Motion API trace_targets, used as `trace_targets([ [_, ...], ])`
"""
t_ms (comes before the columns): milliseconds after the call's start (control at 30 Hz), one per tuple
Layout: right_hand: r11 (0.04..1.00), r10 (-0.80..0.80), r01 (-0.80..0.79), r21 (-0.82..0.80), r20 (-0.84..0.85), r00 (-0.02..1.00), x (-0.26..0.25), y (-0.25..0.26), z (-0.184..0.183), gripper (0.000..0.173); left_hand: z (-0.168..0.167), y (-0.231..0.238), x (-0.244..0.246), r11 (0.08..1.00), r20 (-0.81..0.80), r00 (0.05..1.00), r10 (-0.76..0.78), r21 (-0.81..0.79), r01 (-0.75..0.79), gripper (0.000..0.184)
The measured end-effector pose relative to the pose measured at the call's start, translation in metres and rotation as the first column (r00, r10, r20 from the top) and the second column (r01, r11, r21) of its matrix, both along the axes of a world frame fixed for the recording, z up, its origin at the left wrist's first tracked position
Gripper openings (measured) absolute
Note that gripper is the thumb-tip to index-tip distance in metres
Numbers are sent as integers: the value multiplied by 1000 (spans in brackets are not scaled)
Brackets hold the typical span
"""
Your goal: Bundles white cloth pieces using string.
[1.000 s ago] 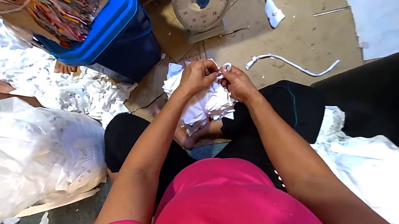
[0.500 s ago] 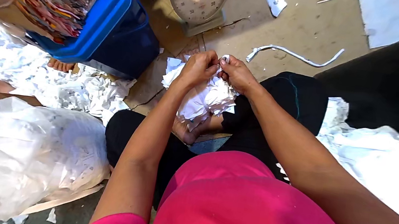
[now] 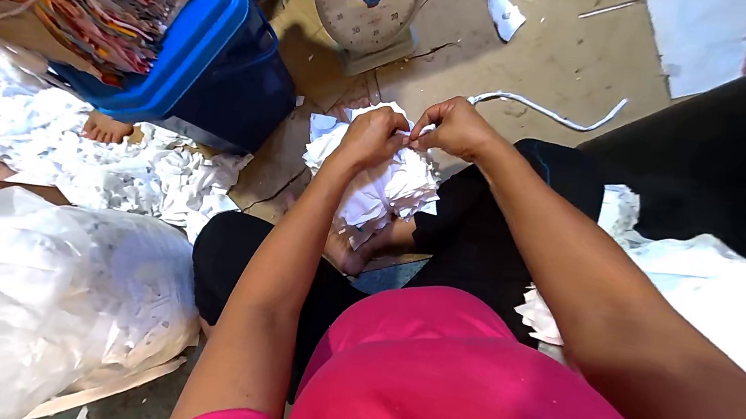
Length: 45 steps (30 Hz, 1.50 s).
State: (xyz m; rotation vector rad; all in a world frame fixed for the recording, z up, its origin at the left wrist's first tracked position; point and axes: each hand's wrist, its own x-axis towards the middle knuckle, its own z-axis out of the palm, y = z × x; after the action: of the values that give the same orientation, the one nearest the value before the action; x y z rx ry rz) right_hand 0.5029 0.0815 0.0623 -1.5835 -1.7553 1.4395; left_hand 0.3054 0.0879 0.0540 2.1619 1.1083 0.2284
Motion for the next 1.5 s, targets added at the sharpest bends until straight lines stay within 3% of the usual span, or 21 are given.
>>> trace_targets([
  [67,981,-83,56,184,145,986,-11,-8,0,10,0,-1,1,1000,-6,1000,4,-9,-4,26],
  [100,961,-149,110,252,138,979,-17,-16,-4,11,1,-2,1,1000,-12,1000,14,-16,-14,27],
  [200,852,-402,407,328,-88,912,-30,-35,-31,14,5,-3,-1,997,4,998,60,-57,-59,29],
  [300,752,-505,568,334,-261,823,-38,-46,-46,16,8,-3,-2,980,52,984,169,-118,-162,46],
  [567,723,-455,528,446,-267,849,-38,-55,-56,10,10,3,5,959,69,982,176,-236,-155,21],
  [633,767,-405,441,466,-182,896,-30,-56,-53,11,12,-2,8,968,11,979,204,-152,-200,21],
  [700,876,-317,290,385,8,948,-12,-50,-40,18,21,-10,9,960,-133,951,279,14,-280,26],
  [767,969,-230,206,135,197,953,0,-41,-27,25,22,-20,3,931,-272,891,364,129,-341,29],
  [900,987,-9,81,-139,455,890,-2,-16,-20,22,14,-33,3,919,-320,863,391,182,-349,25],
  [967,971,35,66,-229,411,911,7,-8,-24,20,16,-29,7,933,-259,898,355,160,-323,25],
  [1033,958,52,29,-285,274,960,18,-8,-18,26,20,-20,6,953,-48,953,300,59,-297,27],
  [1100,967,-21,56,-247,141,990,24,-13,-10,29,22,-12,6,947,170,939,300,-170,-272,27],
  [1133,957,-147,152,-245,40,988,25,-16,-7,25,19,-9,7,906,267,897,353,-337,-257,25],
  [1167,919,-314,276,-282,-96,945,22,-19,-8,16,13,-7,9,828,366,823,435,-522,-205,22],
  [1200,840,-499,386,-382,-263,826,15,-22,-10,11,7,-5,10,730,432,732,527,-671,-130,20],
  [1233,730,-667,444,-519,-401,628,3,-25,-12,17,5,-2,11,647,441,671,596,-759,-77,20],
  [1267,633,-771,420,-651,-479,420,-9,-27,-15,28,6,0,12,598,411,660,629,-798,-72,21],
  [1300,581,-814,367,-727,-508,282,-19,-29,-20,41,8,1,14,587,363,692,624,-802,-109,19],
  [1333,575,-818,354,-738,-504,277,-25,-29,-26,50,11,2,16,609,306,745,592,-776,-165,18],
  [1433,674,-711,571,-468,-202,674,-27,-25,-39,51,19,0,11,733,117,894,433,-622,-273,20],
  [1500,689,-662,577,-438,-57,748,-26,-22,-41,49,21,-1,9,761,63,921,385,-586,-279,22],
])
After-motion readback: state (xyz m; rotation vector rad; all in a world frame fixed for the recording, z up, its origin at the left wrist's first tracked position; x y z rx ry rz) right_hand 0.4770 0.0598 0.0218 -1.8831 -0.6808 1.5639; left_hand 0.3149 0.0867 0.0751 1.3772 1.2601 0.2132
